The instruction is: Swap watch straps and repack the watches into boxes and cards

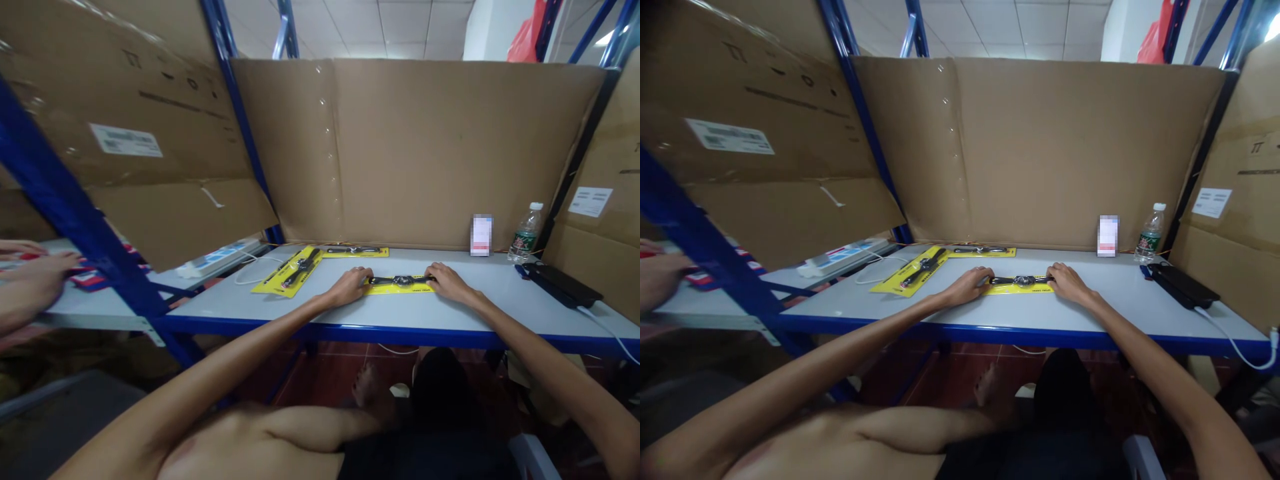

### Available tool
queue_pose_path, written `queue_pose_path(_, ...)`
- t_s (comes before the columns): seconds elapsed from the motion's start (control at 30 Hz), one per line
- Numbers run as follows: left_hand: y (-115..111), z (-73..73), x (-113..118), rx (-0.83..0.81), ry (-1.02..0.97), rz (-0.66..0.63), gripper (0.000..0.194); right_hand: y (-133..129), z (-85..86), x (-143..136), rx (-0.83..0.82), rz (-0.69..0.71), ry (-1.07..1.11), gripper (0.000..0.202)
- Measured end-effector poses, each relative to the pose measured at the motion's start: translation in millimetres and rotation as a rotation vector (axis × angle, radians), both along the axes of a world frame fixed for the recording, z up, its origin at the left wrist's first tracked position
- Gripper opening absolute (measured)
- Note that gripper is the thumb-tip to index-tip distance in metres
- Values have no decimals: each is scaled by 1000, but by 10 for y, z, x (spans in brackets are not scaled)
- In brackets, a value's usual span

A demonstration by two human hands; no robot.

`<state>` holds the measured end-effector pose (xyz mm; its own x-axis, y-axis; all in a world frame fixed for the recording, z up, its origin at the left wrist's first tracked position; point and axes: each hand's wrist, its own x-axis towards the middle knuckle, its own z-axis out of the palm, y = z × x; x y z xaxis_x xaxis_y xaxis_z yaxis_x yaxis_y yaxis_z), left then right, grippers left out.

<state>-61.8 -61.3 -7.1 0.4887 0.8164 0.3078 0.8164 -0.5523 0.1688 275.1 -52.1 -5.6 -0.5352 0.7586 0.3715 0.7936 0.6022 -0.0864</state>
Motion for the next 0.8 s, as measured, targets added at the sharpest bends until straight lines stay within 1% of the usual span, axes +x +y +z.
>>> queue_pose_path(0.07,23,-8,-9,-1,-1,5,29,56,13,61,-30,15,61,17)
queue_pose_path(0.17,87,11,-55,-50,-15,-25,34,192,117,274,-78,-25,292,19)
queue_pose_path(0.23,136,38,-94,-100,-7,-52,44,276,209,463,-116,-81,454,20)
queue_pose_path(0.27,158,54,-109,-124,4,-61,51,305,247,551,-164,-93,502,20)
queue_pose_path(0.33,198,91,-121,-164,31,-63,64,334,282,676,-329,-63,519,27)
queue_pose_path(0.4,233,143,-102,-200,56,-58,72,338,261,709,-497,-5,467,44)
queue_pose_path(0.47,271,213,-52,-251,93,-51,77,340,209,657,-561,21,388,58)
queue_pose_path(0.57,330,346,55,-339,197,-30,80,363,150,508,-523,10,279,63)
queue_pose_path(0.67,333,475,158,-367,338,-28,72,383,164,389,-478,-13,211,59)
queue_pose_path(0.73,262,533,207,-313,406,-12,69,361,201,341,-433,-31,186,61)
queue_pose_path(0.8,127,553,232,-197,420,36,68,292,241,303,-328,-61,159,60)
